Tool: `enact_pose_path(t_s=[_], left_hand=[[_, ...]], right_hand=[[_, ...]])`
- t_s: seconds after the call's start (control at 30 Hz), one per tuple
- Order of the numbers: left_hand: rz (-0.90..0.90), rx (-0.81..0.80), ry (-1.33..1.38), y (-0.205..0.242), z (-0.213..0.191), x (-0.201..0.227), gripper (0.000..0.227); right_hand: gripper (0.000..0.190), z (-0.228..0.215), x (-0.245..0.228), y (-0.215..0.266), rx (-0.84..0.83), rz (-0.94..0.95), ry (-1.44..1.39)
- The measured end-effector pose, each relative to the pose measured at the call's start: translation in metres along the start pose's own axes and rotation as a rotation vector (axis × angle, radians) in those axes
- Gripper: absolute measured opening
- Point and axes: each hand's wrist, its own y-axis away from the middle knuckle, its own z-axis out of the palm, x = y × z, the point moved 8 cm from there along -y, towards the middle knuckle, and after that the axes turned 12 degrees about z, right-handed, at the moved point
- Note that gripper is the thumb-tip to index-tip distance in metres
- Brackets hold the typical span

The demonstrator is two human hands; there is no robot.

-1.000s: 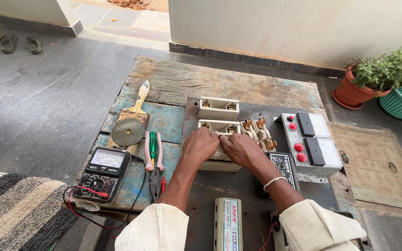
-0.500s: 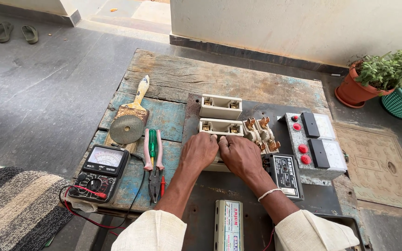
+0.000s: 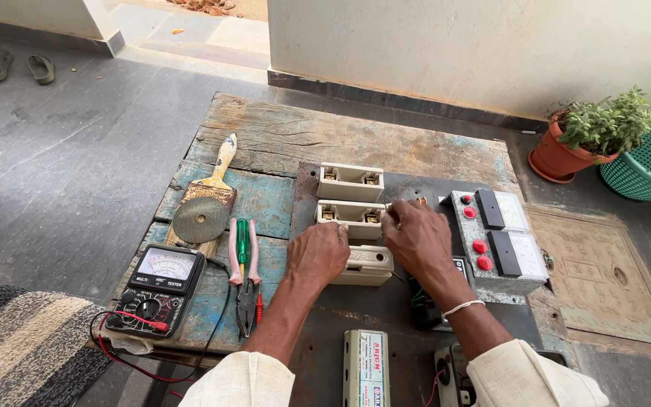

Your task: The person assembles white ceramic electrical components by inserting internal parts and securing them with a screwdriver. They then use pliers to strip and connect wires to a metal panel, working on a wooden workbench with tools and a multimeter nearby.

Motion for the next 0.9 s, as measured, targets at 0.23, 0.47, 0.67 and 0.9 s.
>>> enact_pose_path(t_s=[0.23, 0.47, 0.67, 0.9], left_hand=[[0.013, 0.017, -0.010, 0.000, 0.003, -0.001, 0.042], [0.056, 0.029, -0.021, -0.001, 0.006, 0.000, 0.041], [0.177, 0.087, -0.131, -0.006, 0.013, 0.002, 0.035], [0.315, 0.206, -0.150, -0.003, -0.014, 0.030, 0.022]], right_hand=[[0.054, 0.026, 0.044, -0.008, -0.306, 0.226, 0.344], [0.053, 0.039, 0.047, -0.013, -0.073, 0.112, 0.338], [0.048, 0.015, 0.039, -0.008, 0.086, 0.092, 0.215], [0.044, -0.022, 0.036, -0.014, -0.011, 0.071, 0.180]])
